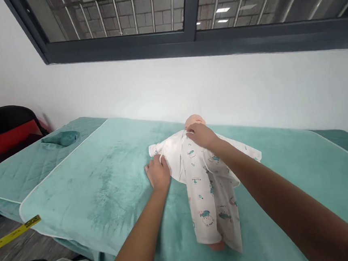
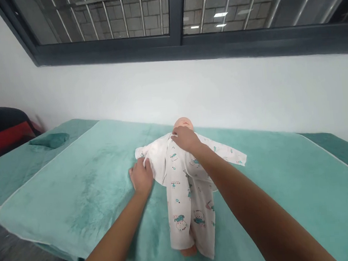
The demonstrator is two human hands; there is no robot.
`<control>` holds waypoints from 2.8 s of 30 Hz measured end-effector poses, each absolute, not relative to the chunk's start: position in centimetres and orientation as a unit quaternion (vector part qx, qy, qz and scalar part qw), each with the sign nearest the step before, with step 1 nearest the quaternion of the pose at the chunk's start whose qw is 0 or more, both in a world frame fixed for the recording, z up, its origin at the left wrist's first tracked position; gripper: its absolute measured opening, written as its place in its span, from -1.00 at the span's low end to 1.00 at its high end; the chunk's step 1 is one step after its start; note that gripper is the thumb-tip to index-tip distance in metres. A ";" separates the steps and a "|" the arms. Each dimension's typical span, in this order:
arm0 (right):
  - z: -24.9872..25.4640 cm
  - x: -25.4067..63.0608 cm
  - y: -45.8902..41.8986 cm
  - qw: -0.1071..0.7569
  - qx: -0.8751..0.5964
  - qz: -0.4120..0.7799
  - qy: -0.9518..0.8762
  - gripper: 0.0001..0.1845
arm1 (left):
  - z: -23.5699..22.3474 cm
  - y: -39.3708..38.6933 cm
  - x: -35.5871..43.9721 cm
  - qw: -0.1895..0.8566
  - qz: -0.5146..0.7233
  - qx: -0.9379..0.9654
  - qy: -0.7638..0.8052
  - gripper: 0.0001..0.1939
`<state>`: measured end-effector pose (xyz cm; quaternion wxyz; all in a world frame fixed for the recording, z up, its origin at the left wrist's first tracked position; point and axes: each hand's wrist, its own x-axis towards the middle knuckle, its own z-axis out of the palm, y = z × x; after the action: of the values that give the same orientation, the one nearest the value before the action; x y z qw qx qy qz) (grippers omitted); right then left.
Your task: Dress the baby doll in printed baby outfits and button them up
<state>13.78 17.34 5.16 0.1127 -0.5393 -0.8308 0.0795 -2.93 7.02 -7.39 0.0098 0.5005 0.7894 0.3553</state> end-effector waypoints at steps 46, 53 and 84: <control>1.3 18.1 17.2 0.336 -0.652 0.099 -0.673 -0.75 | -0.8 5.7 4.9 -0.024 0.427 0.799 0.423 -0.75; 1.7 18.3 17.3 0.302 -0.661 0.134 -0.673 -0.76 | 2.0 10.2 3.0 0.201 0.440 0.725 0.490 -0.74; 0.9 17.9 18.1 0.513 -0.586 0.351 -0.520 -0.75 | 0.9 19.7 4.0 0.242 0.493 0.583 0.599 -0.78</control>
<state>17.90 18.09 0.92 0.5130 -0.5864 -0.5197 0.3506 3.99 19.71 0.94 0.2423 0.5833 0.5986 0.4927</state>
